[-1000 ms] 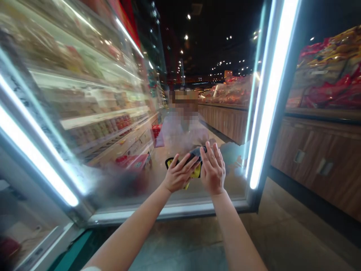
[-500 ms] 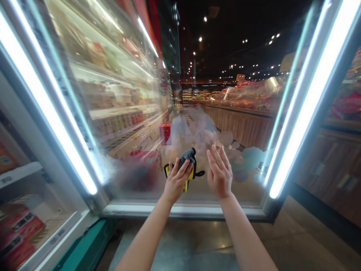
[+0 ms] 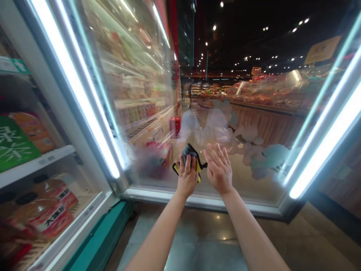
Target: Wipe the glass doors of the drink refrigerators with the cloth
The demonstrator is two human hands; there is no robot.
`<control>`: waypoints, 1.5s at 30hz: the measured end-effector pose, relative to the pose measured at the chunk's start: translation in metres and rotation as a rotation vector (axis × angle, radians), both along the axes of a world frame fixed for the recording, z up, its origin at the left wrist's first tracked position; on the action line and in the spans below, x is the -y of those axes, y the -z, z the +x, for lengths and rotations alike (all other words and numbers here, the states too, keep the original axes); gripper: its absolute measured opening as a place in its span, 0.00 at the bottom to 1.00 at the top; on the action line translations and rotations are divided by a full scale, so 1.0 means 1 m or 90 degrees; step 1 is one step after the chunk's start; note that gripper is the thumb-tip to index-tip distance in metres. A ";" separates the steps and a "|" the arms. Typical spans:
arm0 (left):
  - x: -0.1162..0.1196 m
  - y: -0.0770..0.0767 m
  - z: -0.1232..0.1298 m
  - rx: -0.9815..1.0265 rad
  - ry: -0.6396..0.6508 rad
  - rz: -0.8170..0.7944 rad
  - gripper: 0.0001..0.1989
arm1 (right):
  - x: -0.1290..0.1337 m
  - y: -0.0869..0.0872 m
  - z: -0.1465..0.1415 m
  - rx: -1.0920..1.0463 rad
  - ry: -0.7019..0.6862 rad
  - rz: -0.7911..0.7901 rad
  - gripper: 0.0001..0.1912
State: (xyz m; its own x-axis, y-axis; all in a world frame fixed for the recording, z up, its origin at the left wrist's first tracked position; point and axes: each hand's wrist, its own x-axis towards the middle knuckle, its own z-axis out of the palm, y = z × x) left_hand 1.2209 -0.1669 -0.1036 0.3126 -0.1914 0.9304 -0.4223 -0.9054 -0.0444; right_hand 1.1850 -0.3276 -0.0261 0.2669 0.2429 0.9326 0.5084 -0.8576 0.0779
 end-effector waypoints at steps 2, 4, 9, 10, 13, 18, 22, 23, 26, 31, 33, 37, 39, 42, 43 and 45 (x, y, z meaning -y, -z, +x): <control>-0.017 -0.013 0.007 0.005 0.026 0.082 0.40 | -0.002 -0.002 -0.001 0.002 -0.009 -0.003 0.30; -0.046 -0.029 0.015 -0.007 0.004 0.058 0.40 | -0.002 -0.003 -0.002 0.006 -0.017 -0.010 0.31; -0.101 -0.020 0.014 -0.004 -0.077 -0.224 0.43 | -0.004 -0.004 -0.003 0.035 -0.026 -0.024 0.31; -0.102 -0.008 0.011 -0.012 -0.081 -0.241 0.43 | -0.006 -0.003 -0.003 0.036 -0.027 -0.028 0.32; -0.096 0.017 0.004 -0.097 -0.068 -0.157 0.42 | -0.015 -0.001 -0.004 0.024 -0.032 -0.047 0.34; -0.113 -0.019 0.011 -0.173 -0.002 -0.046 0.36 | -0.032 0.004 -0.004 -0.015 -0.047 -0.133 0.37; -0.152 -0.038 0.013 -0.152 -0.094 -0.296 0.34 | -0.041 0.009 -0.002 -0.024 -0.055 -0.150 0.36; -0.157 -0.032 0.010 -0.158 -0.115 -0.345 0.34 | -0.043 0.010 -0.001 -0.024 -0.058 -0.147 0.36; -0.157 -0.009 0.001 -0.208 -0.121 -0.359 0.34 | -0.055 0.013 0.000 -0.021 -0.076 -0.145 0.37; -0.163 -0.027 0.006 -0.203 -0.039 -0.248 0.37 | -0.081 0.011 -0.004 -0.019 -0.128 -0.187 0.38; -0.178 -0.043 0.010 -0.182 -0.045 -0.299 0.37 | -0.089 0.008 -0.007 -0.015 -0.142 -0.202 0.37; -0.200 -0.037 0.007 -0.183 -0.101 -0.450 0.36 | -0.097 0.002 -0.011 -0.002 -0.157 -0.205 0.35; -0.200 -0.023 0.002 -0.197 -0.106 -0.449 0.36 | -0.101 0.001 -0.012 0.000 -0.159 -0.193 0.35; -0.196 -0.023 0.002 -0.197 -0.098 -0.360 0.38 | -0.111 -0.002 -0.014 0.001 -0.176 -0.197 0.33; -0.197 -0.032 0.005 -0.188 -0.099 -0.322 0.38 | -0.114 -0.003 -0.015 0.003 -0.185 -0.204 0.32; -0.205 -0.063 0.012 -0.160 -0.112 -0.253 0.37 | -0.122 -0.005 -0.018 0.014 -0.206 -0.214 0.30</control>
